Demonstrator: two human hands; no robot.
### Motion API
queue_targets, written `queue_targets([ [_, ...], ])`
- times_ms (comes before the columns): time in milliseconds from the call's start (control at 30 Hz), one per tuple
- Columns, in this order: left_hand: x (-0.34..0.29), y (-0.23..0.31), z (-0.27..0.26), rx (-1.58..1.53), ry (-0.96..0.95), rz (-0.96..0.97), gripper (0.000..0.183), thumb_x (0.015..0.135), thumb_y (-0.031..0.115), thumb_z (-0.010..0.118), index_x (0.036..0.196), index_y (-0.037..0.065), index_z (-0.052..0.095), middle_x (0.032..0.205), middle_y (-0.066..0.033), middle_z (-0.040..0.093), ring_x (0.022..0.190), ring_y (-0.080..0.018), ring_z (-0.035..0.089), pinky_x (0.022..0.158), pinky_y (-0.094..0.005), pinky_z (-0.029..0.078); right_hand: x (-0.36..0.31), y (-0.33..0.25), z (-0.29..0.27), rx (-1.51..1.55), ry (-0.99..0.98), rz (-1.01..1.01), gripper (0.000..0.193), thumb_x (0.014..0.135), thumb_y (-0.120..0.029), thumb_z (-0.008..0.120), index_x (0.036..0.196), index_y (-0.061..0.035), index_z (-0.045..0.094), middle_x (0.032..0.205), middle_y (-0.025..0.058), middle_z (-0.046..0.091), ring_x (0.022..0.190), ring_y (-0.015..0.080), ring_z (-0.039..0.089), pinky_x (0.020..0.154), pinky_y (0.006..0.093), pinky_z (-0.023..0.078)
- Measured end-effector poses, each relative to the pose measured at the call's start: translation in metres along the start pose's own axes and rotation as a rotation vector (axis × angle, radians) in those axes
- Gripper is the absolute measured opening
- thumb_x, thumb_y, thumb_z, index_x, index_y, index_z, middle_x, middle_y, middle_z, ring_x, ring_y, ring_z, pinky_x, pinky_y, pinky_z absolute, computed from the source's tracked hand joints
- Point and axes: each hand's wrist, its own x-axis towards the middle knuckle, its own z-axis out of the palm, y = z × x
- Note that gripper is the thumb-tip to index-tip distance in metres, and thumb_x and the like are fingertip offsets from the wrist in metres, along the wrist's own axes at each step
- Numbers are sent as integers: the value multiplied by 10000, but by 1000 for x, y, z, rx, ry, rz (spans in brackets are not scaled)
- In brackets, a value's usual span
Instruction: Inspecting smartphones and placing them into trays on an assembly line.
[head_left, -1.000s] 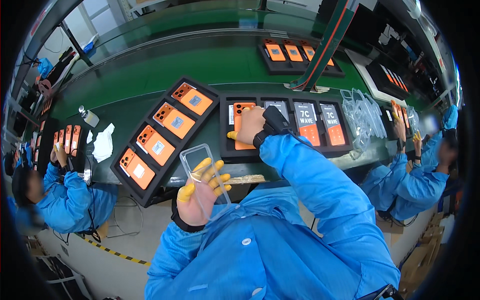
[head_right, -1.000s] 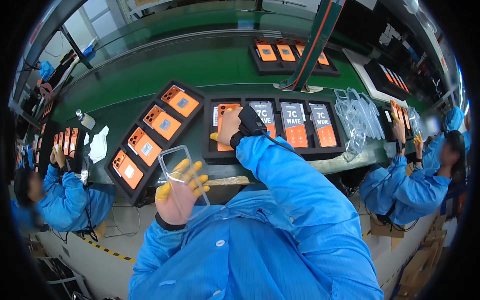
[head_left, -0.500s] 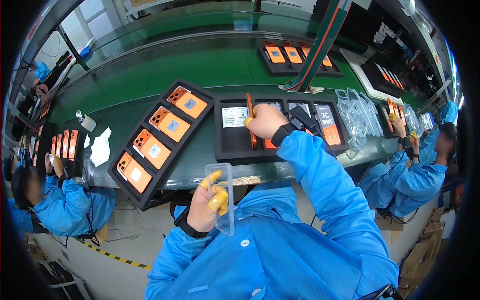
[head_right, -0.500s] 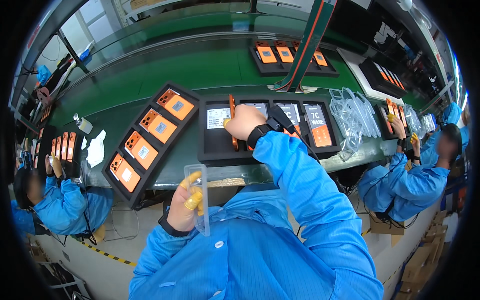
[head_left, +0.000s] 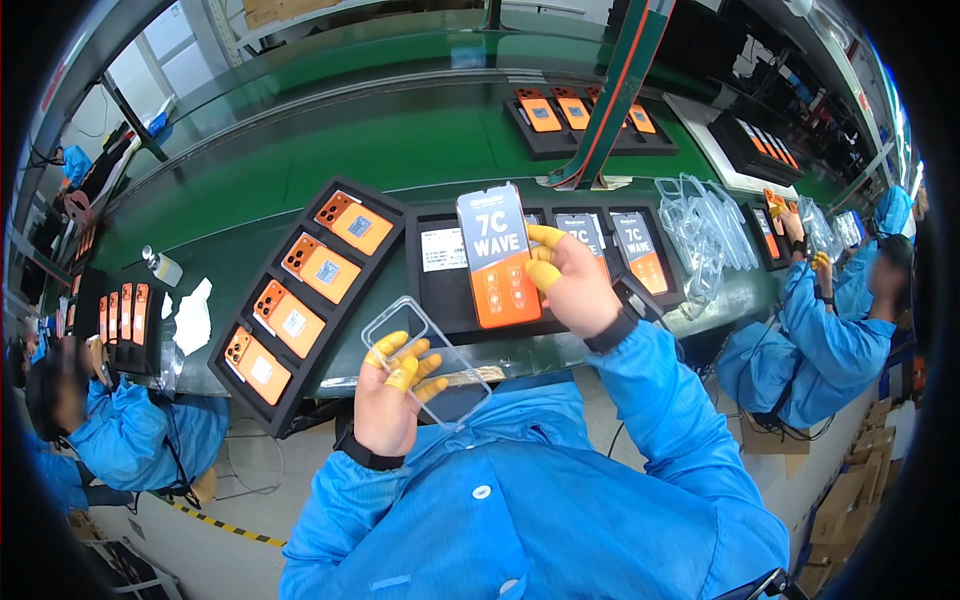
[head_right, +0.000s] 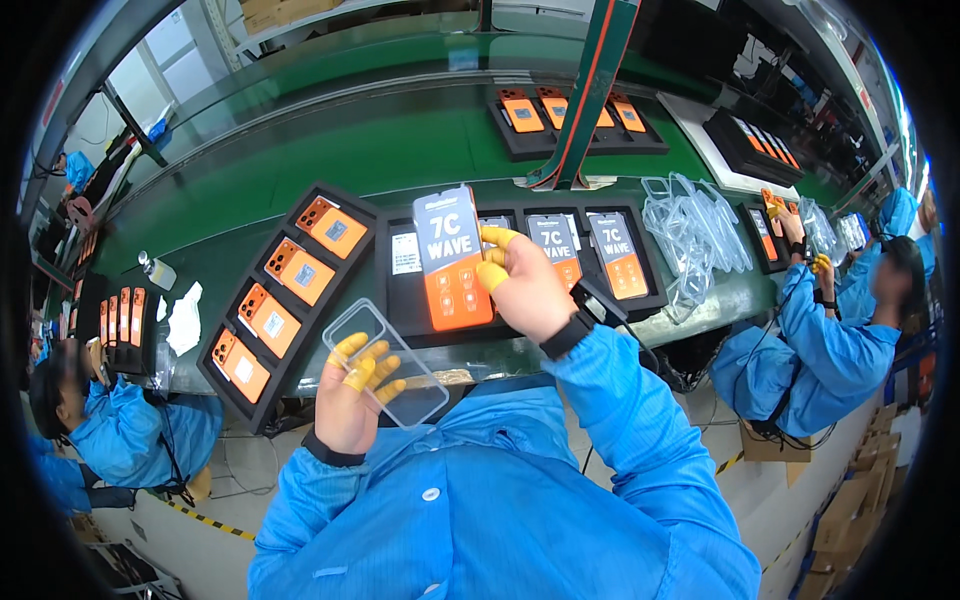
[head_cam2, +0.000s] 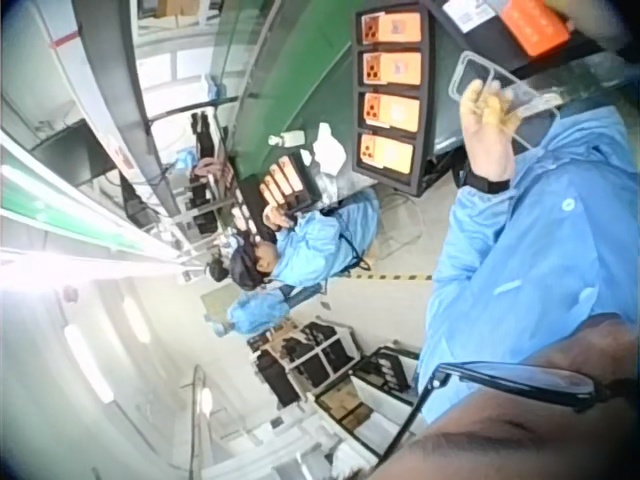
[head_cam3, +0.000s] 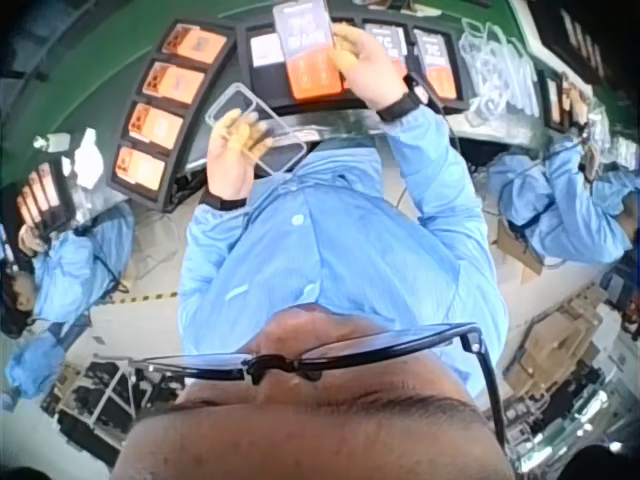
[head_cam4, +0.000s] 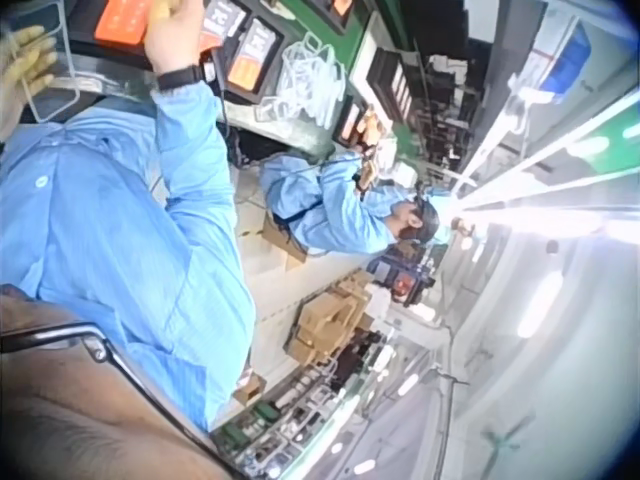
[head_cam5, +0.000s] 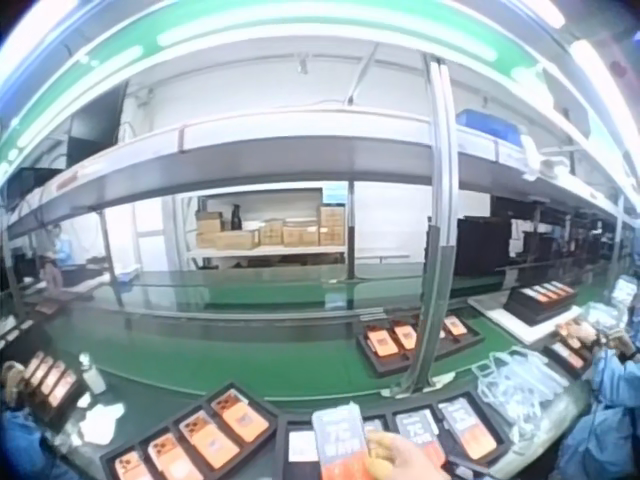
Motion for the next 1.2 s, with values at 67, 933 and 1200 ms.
queue_targets([
  [67, 7, 3, 9, -8, -2, -15, 314, 1018, 118, 496, 1329, 142, 464, 1297, -132, 567, 1118, -269, 610, 879, -448, 533, -18, -4, -1, 115, -118, -7, 540, 903, 91, 488, 1423, 14, 363, 1070, 68, 630, 865, 93, 597, 747, 233, 485],
  [933, 3, -12, 50, -120, -187, 69, 338, 1040, 160, 454, 1351, 28, 468, 1255, -109, 613, 1120, -211, 628, 981, -369, 505, -90, -13, 33, -975, -153, -366, 470, 854, -115, 660, 1315, -55, 592, 891, 118, 651, 769, 278, 667, 650, 357, 549],
  [1200, -2, -20, 50, -155, -124, 19, 292, 1048, 143, 438, 1312, 26, 481, 1206, -124, 632, 1066, -223, 651, 933, -379, 536, -90, -22, 26, -1136, -47, -471, 453, 799, -180, 744, 1229, -70, 651, 932, 100, 638, 714, 269, 649, 614, 362, 531],
])
